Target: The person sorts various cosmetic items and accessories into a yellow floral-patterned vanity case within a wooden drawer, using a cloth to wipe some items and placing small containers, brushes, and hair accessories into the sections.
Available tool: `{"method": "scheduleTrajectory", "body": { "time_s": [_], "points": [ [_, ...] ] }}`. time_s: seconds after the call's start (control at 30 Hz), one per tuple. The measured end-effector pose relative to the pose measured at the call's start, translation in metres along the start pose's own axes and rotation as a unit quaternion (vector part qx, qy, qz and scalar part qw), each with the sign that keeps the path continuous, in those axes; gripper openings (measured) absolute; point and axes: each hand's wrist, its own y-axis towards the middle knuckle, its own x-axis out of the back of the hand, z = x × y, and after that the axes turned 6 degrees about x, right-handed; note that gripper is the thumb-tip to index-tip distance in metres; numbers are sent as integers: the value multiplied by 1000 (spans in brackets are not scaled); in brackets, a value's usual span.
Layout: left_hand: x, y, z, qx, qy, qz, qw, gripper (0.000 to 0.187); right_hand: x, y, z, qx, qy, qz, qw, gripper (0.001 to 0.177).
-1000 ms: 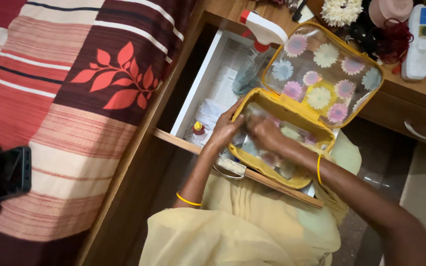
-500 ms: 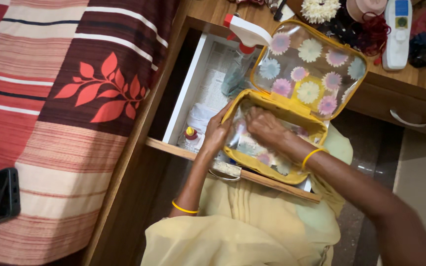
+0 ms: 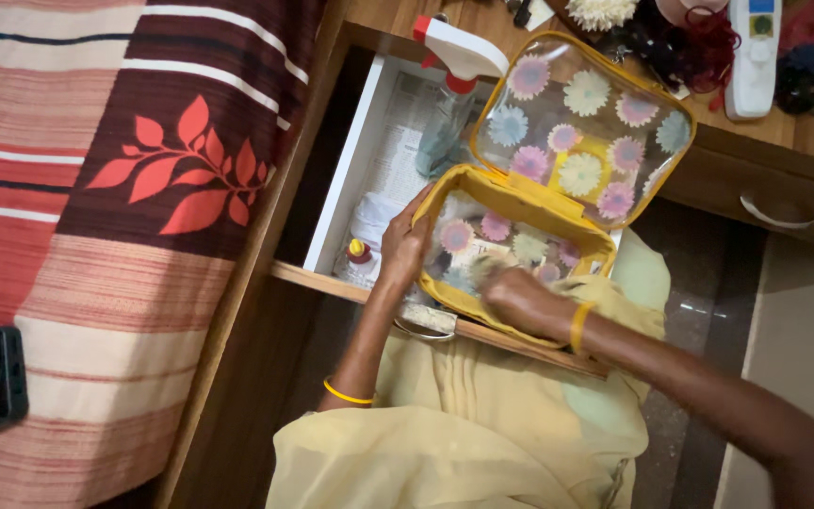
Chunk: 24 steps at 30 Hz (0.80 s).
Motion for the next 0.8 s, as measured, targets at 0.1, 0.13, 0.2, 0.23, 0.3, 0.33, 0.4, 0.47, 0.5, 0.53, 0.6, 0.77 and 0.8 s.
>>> {"method": "scheduleTrajectory", "body": {
  "time_s": [0.1,0.13,0.2,0.23,0.3,0.33,0.4,0.47,0.5,0.53,0.6,0.77,0.8],
  "points": [
    [3,1,5,-163,48,-4,985,51,-15,32,10,8,-29,-15,999,12],
    [3,2,5,-134,46,13,990,51,-14,41,7,5,-48,-22,999,19],
    [3,3,4,-105,43,32,993,51,-10,58,-1,19,-71,-24,997,19],
    [3,3,4,-82,46,38,995,53,-8,64,-4,31,-94,-26,995,18],
    [1,4,7,-58,48,42,996,56,-4,68,-8,29,-83,-36,995,19],
    [1,5,8,-110,4,49,993,56,-4,69,-8,30,-72,-47,996,21],
    [6,2,8,-159,-33,51,985,57,3,54,-10,35,-31,19,999,21],
    [5,-2,1,-75,15,2,997,58,14,29,-13,59,13,73,995,25],
    [4,-3,-4,-76,15,2,997,58,24,6,-13,78,19,63,995,29],
    [3,-4,-10,-46,38,5,998,58,31,-10,-15,53,-7,129,990,24],
    [3,-7,-18,-15,60,6,998,58,34,-21,-16,29,-32,195,980,19],
    [3,-8,-13,9,69,10,998,57,-1,-19,-14,-44,-55,237,969,13],
    [3,-5,-7,10,68,11,998,57,-14,-8,-13,-51,-41,228,972,11]
  ]
}}
